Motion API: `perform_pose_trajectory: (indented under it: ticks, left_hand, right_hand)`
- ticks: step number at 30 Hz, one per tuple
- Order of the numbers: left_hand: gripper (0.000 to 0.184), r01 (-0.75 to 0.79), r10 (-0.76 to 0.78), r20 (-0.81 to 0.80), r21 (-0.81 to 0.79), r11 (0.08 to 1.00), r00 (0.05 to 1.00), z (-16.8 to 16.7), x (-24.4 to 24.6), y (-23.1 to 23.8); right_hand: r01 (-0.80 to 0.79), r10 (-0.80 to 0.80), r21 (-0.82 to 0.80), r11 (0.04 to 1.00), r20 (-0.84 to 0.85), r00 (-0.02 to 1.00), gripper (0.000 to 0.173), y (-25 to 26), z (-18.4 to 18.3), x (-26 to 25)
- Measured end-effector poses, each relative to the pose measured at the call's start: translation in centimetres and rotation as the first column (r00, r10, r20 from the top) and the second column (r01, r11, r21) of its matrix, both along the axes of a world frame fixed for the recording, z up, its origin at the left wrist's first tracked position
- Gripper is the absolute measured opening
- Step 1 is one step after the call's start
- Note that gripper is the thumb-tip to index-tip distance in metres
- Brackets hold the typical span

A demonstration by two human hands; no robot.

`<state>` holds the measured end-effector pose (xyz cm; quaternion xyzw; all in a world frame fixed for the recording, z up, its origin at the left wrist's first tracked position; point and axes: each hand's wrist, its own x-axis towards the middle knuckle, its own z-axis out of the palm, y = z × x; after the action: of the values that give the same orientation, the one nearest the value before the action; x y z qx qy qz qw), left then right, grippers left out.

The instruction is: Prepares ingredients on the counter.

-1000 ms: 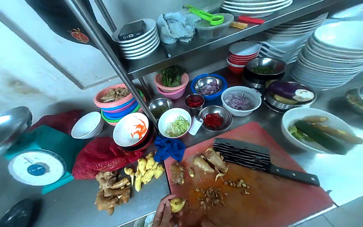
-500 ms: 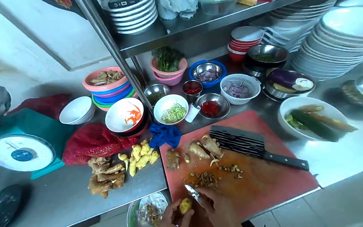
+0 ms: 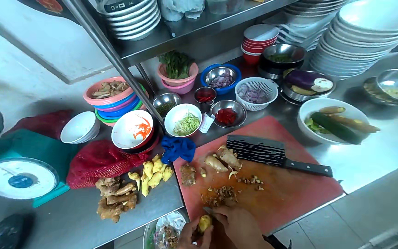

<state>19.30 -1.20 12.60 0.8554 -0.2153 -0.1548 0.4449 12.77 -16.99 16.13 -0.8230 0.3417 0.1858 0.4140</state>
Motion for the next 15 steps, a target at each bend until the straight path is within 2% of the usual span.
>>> perform_pose_trajectory:
  ticks: [2,6,9,15]
  left_hand:
    - [0.039,-0.004,0.004,0.015,-0.013,1.0,1.0,-0.3,0.0,0.2]
    - [0.037,-0.011,0.013,0.04,-0.057,0.998,0.999,-1.1,-0.2,0.2]
    - [0.037,-0.006,0.011,0.053,-0.088,0.996,0.999,-1.6,-0.5,0.5]
    - [0.039,0.076,-0.039,0.274,-0.126,0.989,0.961,-3.2,-0.6,1.0]
  right_hand:
    - [0.018,-0.018,-0.005,1.0,-0.005,1.0,0.032,0.1,-0.3,-0.3]
    - [0.073,-0.064,-0.072,0.995,0.123,0.99,0.031,1.2,0.6,0.0]
    - [-0.016,0.015,-0.034,0.999,-0.016,1.0,0.033,0.8,0.1,0.1]
    - [-0.08,0.079,-0.021,0.997,-0.03,0.996,0.035,0.5,0.5,0.2]
